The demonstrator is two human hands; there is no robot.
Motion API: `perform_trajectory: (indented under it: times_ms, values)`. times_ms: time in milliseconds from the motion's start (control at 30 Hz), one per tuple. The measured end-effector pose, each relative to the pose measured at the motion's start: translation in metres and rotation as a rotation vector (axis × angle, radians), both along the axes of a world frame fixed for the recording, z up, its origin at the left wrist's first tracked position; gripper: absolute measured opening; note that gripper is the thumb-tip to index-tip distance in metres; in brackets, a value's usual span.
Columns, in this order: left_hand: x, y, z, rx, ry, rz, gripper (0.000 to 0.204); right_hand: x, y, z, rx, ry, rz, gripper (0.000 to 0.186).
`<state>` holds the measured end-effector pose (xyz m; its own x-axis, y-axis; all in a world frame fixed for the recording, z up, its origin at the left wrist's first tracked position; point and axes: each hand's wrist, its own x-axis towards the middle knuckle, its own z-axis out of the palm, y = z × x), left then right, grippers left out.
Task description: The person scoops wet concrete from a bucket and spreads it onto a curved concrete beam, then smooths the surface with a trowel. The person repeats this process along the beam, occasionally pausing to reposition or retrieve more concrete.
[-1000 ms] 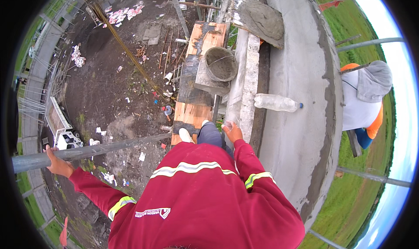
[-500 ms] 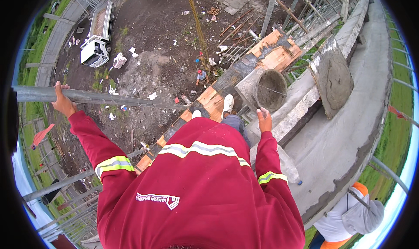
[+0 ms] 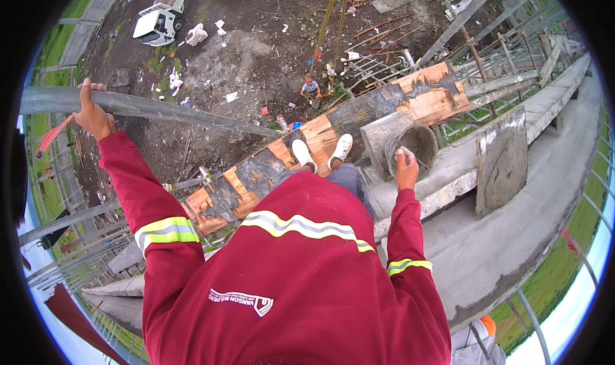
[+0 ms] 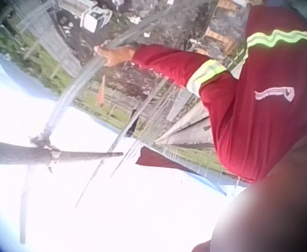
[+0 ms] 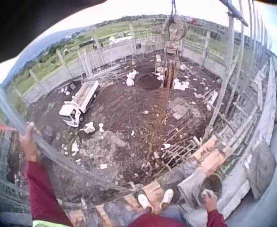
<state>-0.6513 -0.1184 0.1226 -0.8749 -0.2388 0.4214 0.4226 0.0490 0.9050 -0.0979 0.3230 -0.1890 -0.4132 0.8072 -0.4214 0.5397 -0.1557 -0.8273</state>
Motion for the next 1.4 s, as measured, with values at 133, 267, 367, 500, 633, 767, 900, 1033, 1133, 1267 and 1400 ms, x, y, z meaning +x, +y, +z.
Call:
perform_trajectory:
  times_ms: [133,267,367,500,633,767,900,1033,1133,1267,1400]
  values:
    - [0.0,-0.002,-0.004,0.007,0.016,-0.018,0.039,-0.106,0.039,0.06,0.111,0.243,0.082,0.038]
    - [0.003,-0.001,-0.003,-0.025,-0.026,0.03,0.042,-0.24,0.078,0.11,0.274,0.464,0.231,0.04]
    - [0.004,0.001,-0.002,-0.018,-0.032,0.025,0.042,-0.318,0.099,0.149,0.448,0.512,0.231,0.045]
    - [0.001,0.002,-0.002,0.022,0.007,0.04,0.038,-0.376,0.116,0.186,0.58,0.476,0.333,0.058]
    - [0.004,-0.001,-0.003,-0.025,-0.016,0.053,0.03,-0.397,0.127,0.188,0.623,0.392,0.548,0.068]
    - [0.004,0.0,-0.001,-0.014,0.015,0.074,0.028,-0.408,0.134,0.172,0.433,0.442,0.657,0.062]
    - [0.004,0.002,0.0,0.012,0.028,0.073,0.027,-0.42,0.141,0.162,0.376,0.442,0.74,0.051]
    - [0.006,0.002,0.0,0.017,0.046,0.048,0.028,-0.425,0.125,0.152,0.269,0.575,0.726,0.057]
    - [0.007,0.003,0.001,0.008,0.04,0.06,0.029,-0.411,0.104,0.141,-0.051,0.752,0.726,0.052]
    - [0.008,0.003,0.002,0.0,0.021,0.081,0.028,-0.406,0.087,0.126,-0.406,0.837,0.56,0.059]
    - [0.007,-0.001,0.0,0.045,0.032,0.066,0.026,-0.447,0.102,0.114,-0.002,0.657,0.384,0.076]
